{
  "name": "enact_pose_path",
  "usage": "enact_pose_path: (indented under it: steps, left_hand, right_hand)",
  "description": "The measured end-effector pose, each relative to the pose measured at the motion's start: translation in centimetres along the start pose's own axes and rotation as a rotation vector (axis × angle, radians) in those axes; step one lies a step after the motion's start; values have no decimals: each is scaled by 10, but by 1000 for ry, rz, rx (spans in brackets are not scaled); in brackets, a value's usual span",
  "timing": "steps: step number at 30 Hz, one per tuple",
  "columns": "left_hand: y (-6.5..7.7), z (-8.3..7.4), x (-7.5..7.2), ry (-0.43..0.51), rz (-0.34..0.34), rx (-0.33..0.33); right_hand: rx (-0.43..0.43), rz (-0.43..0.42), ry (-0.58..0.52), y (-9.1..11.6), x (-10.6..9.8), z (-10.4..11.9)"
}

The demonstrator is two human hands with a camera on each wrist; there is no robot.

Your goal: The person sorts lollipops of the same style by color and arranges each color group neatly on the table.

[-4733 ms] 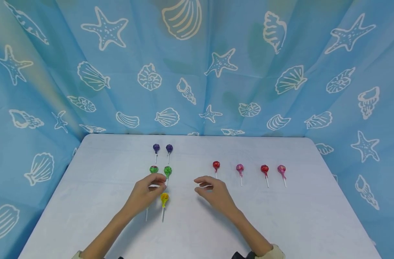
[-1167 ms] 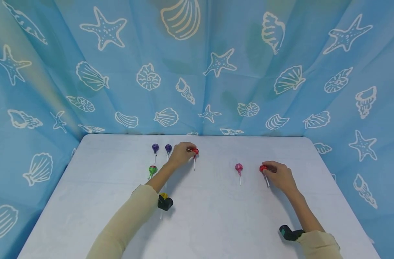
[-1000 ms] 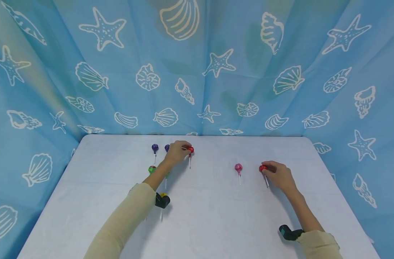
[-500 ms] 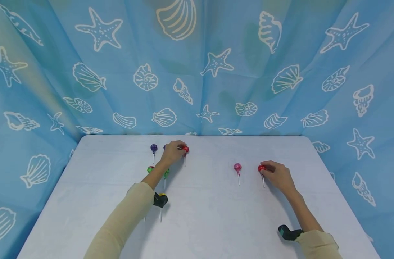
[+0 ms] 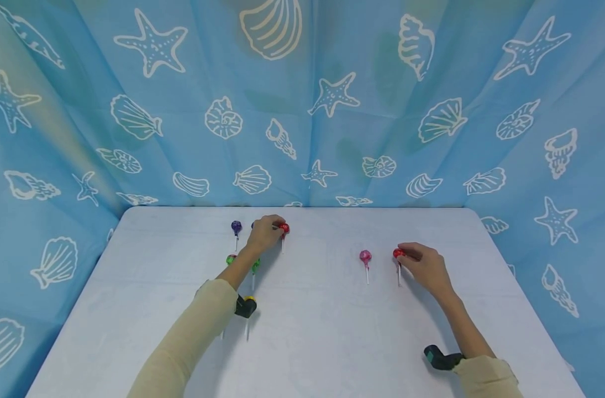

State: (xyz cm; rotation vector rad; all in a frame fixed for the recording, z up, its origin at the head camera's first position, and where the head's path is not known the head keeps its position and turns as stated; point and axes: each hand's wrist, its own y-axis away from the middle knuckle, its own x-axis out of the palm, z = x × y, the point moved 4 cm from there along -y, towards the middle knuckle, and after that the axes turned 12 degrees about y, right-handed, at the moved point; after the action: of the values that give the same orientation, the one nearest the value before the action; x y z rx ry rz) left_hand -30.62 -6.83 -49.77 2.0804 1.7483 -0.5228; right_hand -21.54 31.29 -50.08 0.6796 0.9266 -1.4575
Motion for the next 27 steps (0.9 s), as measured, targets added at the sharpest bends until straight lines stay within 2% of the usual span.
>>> enact_pose_path:
  steps: [6, 13, 22, 27]
  left_hand:
    - [-1, 1, -1, 14, 6, -25]
    - [-1, 1, 0, 5, 7, -41]
    - [-2, 2, 0, -2, 11, -41]
    - [-1, 2, 0, -2, 11, -45]
  right_hand:
    - [-14, 12, -76, -12, -3, 36]
    - [-30, 55, -191, -30, 6, 74]
    - [-42, 94, -279, -52, 42, 117]
    - [3, 112, -331, -65, 69, 131]
